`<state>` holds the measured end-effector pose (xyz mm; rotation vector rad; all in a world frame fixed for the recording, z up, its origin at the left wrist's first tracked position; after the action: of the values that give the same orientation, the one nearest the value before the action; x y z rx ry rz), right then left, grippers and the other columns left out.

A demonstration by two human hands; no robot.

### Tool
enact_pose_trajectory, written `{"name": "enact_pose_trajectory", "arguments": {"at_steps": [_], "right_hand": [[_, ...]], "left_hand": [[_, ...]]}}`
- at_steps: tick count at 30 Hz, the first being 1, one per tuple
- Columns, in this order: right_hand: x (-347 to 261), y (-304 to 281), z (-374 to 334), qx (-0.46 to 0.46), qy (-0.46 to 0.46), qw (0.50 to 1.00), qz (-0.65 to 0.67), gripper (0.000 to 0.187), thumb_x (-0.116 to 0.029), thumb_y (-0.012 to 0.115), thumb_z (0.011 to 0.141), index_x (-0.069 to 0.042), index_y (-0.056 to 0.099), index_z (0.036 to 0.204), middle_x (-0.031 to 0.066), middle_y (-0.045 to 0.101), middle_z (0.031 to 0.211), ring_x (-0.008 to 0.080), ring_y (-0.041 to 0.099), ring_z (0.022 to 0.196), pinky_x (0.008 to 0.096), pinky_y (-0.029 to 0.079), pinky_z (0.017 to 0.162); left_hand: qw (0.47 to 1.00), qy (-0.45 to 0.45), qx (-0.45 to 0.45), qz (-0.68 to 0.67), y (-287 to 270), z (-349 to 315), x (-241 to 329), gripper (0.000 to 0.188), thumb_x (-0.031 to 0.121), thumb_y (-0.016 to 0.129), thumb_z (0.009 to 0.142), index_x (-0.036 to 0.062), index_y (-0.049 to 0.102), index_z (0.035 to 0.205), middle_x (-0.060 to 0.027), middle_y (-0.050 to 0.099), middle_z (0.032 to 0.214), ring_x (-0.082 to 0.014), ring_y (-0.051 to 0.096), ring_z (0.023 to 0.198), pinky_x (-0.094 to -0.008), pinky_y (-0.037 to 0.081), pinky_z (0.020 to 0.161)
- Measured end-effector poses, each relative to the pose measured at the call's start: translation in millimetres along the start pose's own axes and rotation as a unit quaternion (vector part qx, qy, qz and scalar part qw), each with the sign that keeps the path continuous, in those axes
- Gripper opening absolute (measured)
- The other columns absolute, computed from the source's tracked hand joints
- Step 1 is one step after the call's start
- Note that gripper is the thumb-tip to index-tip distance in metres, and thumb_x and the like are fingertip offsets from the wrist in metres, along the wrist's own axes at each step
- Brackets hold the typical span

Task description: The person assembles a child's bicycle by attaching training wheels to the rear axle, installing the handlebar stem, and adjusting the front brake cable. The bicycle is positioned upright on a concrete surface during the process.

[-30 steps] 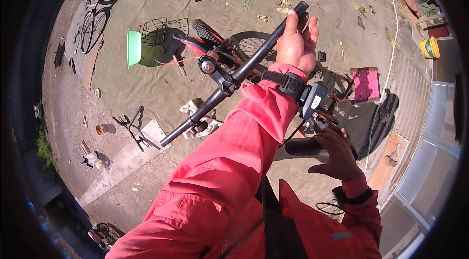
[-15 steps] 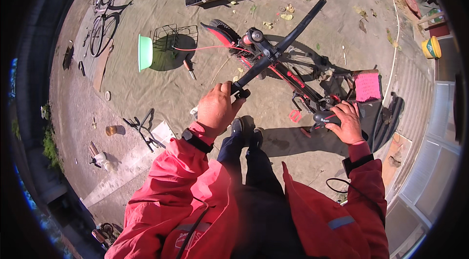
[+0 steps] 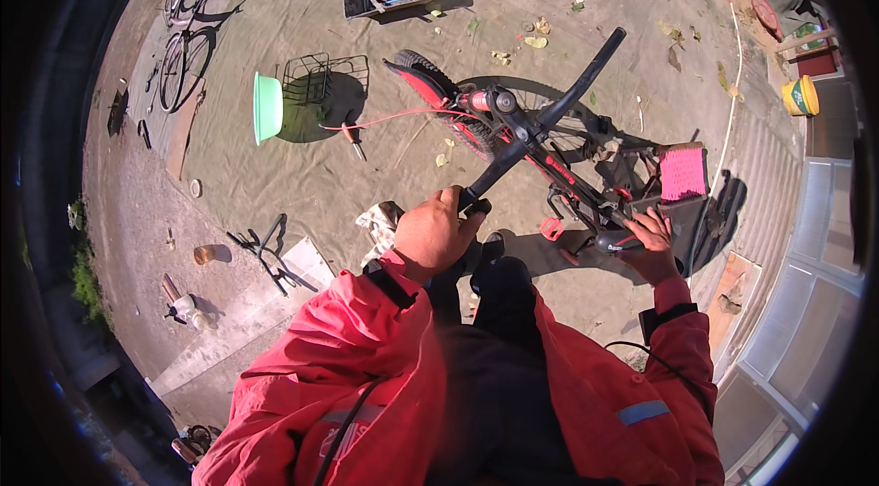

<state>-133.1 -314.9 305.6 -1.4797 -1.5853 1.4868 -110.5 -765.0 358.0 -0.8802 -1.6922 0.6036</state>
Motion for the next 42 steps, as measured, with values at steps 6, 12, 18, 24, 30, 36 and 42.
{"name": "enact_pose_trajectory", "arguments": {"at_steps": [6, 12, 18, 24, 30, 36, 42], "right_hand": [[50.8, 9.6, 4.4, 0.13, 0.084, 0.988, 0.021, 0.063, -0.037, 0.083, 0.072, -0.008, 0.069, 0.126, 0.0187, 0.058, 0.139, 0.0388, 0.05, 0.134, 0.0507, 0.037, 0.113], [117.3, 19.6, -2.8, 0.088, 0.311, 0.896, 0.305, 0.062, -0.042, 0.075, 0.091, -0.001, 0.059, 0.134, 0.0196, 0.066, 0.125, 0.0317, 0.063, 0.116, 0.04, 0.049, 0.1], [138.1, 37.5, -19.1, 0.021, 0.354, 0.704, 0.616, 0.05, -0.032, 0.072, 0.096, 0.001, 0.061, 0.132, 0.0121, 0.068, 0.121, 0.0204, 0.064, 0.111, 0.0348, 0.05, 0.098], [135.3, 40.4, -23.6, 0.028, 0.337, 0.658, 0.673, 0.042, -0.028, 0.07, 0.098, 0.001, 0.063, 0.128, 0.0085, 0.068, 0.117, 0.0173, 0.064, 0.106, 0.0323, 0.049, 0.098], [128.6, 31.2, -18.8, 0.051, 0.367, 0.687, 0.625, 0.039, -0.029, 0.072, 0.097, 0.0, 0.065, 0.123, 0.0065, 0.069, 0.112, 0.0154, 0.063, 0.102, 0.0316, 0.049, 0.096], [123.1, 13.8, -14.3, 0.088, 0.372, 0.679, 0.627, 0.04, -0.032, 0.073, 0.096, 0.001, 0.066, 0.117, 0.0073, 0.069, 0.106, 0.015, 0.064, 0.096, 0.0316, 0.052, 0.091], [106.6, -0.4, -39.0, 0.135, 0.404, 0.628, 0.651, 0.039, -0.033, 0.072, 0.096, 0.001, 0.066, 0.116, 0.0077, 0.07, 0.103, 0.0152, 0.066, 0.092, 0.0305, 0.054, 0.086]], "left_hand": [[1.0, -0.023, -0.006, -0.018, -0.3, 3.5, 1.7, 0.05, 0.042, 0.069, 0.09, 0.0039, 0.06, 0.121, -0.0201, 0.069, 0.1, -0.0409, 0.07, 0.088, -0.0486, 0.057, 0.076], [1.0, -0.028, 0.003, 0.01, -1.9, 15.8, 11.5, 0.055, 0.038, 0.073, 0.088, 0.005, 0.059, 0.129, -0.0183, 0.063, 0.115, -0.0378, 0.064, 0.106, -0.0448, 0.055, 0.087], [0.999, -0.024, -0.021, -0.02, 9.8, 56.8, 30.1, 0.049, 0.032, 0.072, 0.088, 0.0029, 0.06, 0.125, -0.0203, 0.066, 0.108, -0.0398, 0.066, 0.099, -0.0459, 0.054, 0.084], [0.975, -0.133, -0.171, -0.057, 10.8, 100.4, 43.4, 0.043, 0.032, 0.069, 0.091, -0.0001, 0.06, 0.118, -0.0216, 0.07, 0.089, -0.0393, 0.07, 0.084, -0.0459, 0.054, 0.074], [0.966, -0.163, -0.193, -0.053, 7.8, 115.9, 54.9, 0.04, 0.034, 0.067, 0.092, -0.0014, 0.06, 0.109, -0.02, 0.067, 0.08, -0.0364, 0.069, 0.072, -0.047, 0.051, 0.067], [0.973, -0.149, -0.178, -0.017, 5.1, 127.6, 72.0, 0.039, 0.035, 0.066, 0.092, -0.0013, 0.06, 0.105, -0.0207, 0.067, 0.08, -0.037, 0.069, 0.073, -0.0476, 0.051, 0.068], [0.977, -0.088, -0.195, 0.008, -12.3, 156.5, 103.3, 0.038, 0.036, 0.065, 0.092, -0.0011, 0.06, 0.099, -0.0214, 0.067, 0.078, -0.0377, 0.069, 0.073, -0.0475, 0.051, 0.068]]}}
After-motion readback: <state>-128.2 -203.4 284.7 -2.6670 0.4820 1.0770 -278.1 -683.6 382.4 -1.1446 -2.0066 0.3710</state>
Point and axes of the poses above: each hand's wrist, its own z-axis towards the middle knuckle, its own y-axis out of the palm, x = y × z, the point moved 2 cm from there along z, towards the middle knuckle
